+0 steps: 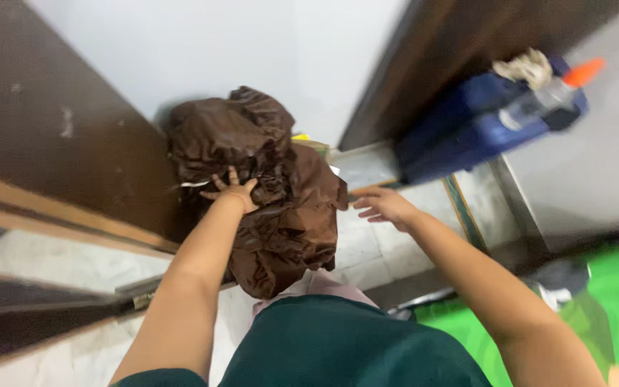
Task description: The person spreads a green Ben 10 bedsheet over a mattress, tucks and smooths the edges, then places two brown patterned pillows at the head of the bed. They remove a pillowcase from one pillow, place the bare pillow on the bed, and put a different patterned pillowcase onto the pillow.
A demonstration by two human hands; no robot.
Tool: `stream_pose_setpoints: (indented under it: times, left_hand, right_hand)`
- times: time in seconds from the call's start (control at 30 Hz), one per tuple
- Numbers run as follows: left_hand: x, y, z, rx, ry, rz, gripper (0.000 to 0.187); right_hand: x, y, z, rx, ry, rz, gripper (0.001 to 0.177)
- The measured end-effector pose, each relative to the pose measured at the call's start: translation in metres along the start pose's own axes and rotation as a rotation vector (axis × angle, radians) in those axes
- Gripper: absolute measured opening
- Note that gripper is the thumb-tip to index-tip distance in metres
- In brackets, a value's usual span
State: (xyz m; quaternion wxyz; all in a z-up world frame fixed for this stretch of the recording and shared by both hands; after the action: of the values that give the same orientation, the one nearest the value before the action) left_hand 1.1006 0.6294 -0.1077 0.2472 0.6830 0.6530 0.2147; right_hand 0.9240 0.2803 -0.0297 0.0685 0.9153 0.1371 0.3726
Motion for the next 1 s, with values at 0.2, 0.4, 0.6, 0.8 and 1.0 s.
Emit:
stream_pose_setpoints:
  times: [0.2,0.4,0.6,0.8,1.0]
  left_hand:
    - [-0.010,0.019,0.010,0.054,-0.219,0.176,0.109]
    - [-0.032,0.012,-0.050,-0.221,-0.385,0.567,0.044]
    - [-0.124,-0.053,-0.182,-0.196,-0.713,0.810,0.051]
    - [-0.226,-0.165,-0.293,-0.135,-1.039,0.943,0.061]
    - [-0.289,-0.313,-0.425,-0.143,-1.359,1.115,0.093]
  right_hand:
    - [-0.039,0.003,-0.075,-0.229,-0.002,0.305,0.037]
    - [-0.091,-0.071,-0.165,-0.326,-0.001,0.459,0.033]
    - [-0.158,-0.140,-0.259,-0.332,0.004,0.422,0.034]
    - [-0.261,-0.159,-0.382,-0.611,-0.041,0.705,0.036]
    - [-0.392,-0.214,-0.527,-0.959,-0.141,0.995,0.064]
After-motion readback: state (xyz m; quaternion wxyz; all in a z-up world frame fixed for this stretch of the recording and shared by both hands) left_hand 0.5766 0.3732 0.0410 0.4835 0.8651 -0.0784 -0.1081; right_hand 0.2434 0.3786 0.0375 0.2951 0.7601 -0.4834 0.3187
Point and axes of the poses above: each hand's wrist, its own z-axis towards the middle knuckle, its own y-axis out of the back of the hand, x = y × z, the point moved 6 cm from there along z, towards the middle knuckle, and after that the axes turned 7 degrees about -z, right-handed, at the moved point
